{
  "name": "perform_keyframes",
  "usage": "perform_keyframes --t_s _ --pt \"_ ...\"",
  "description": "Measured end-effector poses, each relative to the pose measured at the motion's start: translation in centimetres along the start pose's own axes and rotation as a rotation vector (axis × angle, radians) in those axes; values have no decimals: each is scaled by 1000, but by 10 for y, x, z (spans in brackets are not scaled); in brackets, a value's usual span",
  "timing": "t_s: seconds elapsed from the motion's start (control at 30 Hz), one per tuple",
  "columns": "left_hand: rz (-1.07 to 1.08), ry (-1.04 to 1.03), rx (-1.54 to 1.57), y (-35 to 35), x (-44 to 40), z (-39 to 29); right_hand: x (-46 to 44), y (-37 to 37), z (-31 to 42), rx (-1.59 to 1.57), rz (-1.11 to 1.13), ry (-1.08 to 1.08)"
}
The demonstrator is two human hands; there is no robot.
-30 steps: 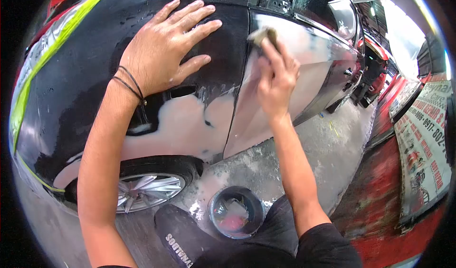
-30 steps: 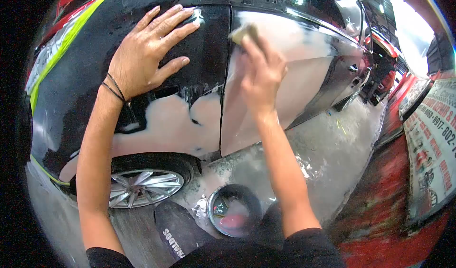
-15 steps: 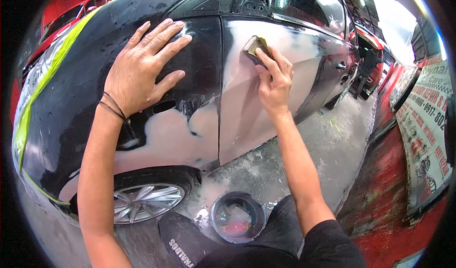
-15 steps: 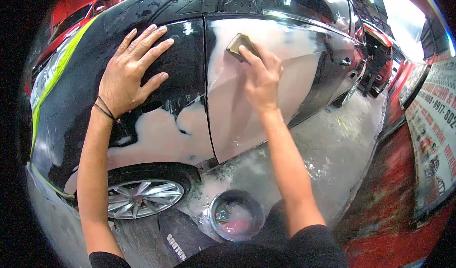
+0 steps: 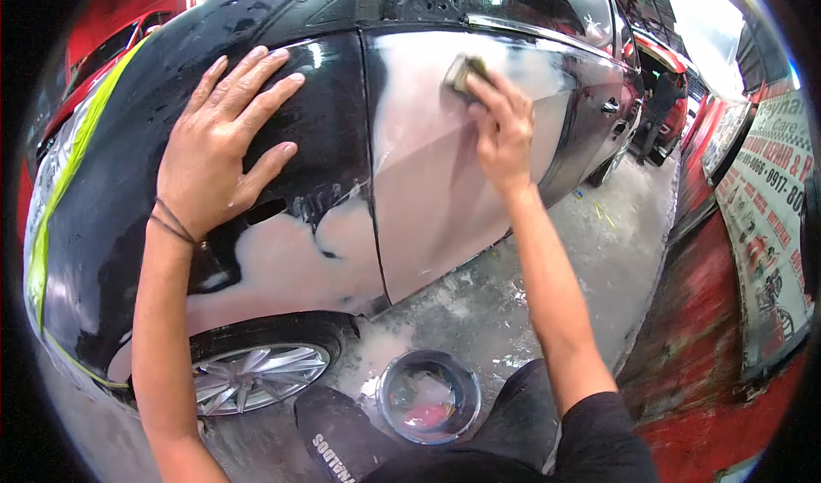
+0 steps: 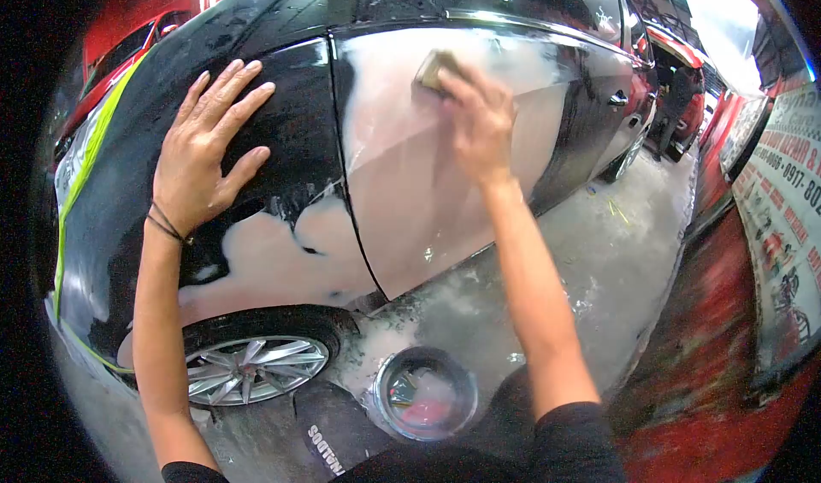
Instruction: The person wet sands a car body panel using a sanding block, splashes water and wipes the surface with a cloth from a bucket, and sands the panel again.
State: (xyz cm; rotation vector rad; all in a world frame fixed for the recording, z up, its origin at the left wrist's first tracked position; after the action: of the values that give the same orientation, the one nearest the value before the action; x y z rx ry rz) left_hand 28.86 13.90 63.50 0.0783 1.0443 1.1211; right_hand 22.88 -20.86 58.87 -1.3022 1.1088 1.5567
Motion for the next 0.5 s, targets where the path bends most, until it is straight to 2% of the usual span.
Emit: perform_keyframes --t_s 0.1,0.17,0.2,0.23,0.3,0.33,0.43,0.5 --pt "19 -7 4 1 -4 -1 -70 -2 -59 35 -88 -87" --pt "39 5 -23 1 -5 -2 -92 -6 -75 59 -123 -248" --pt "42 11 -26 0 -4 -2 -85 -11 -74 118 -184 -255" --pt "43 14 -29 0 -6 -3 -68 -14 -57 265 -242 -232" --pt "57 21 -32 0 -6 -5 -26 -17 -3 124 -163 -157" --pt "65 21 -39 -1 -7 -5 -5 -9 35 205 -120 -66" --pt "94 11 -39 -3 -10 -7 5 4 16 170 18 150" --pt "100 8 -36 -3 -13 -7 -27 20 -52 196 -62 104"
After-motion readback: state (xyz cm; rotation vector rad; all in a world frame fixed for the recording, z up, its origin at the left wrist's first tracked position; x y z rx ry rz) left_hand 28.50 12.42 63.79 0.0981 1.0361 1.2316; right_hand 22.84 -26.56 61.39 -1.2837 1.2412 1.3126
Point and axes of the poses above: each hand's wrist, its own x-axis away from the middle knuckle, its own y-axis out of the back of the hand, z = x × y, the point moved 9 cm from there along -x, towards the middle knuckle, and after that the axes turned 9 degrees about -y, right-handed, at the moved point
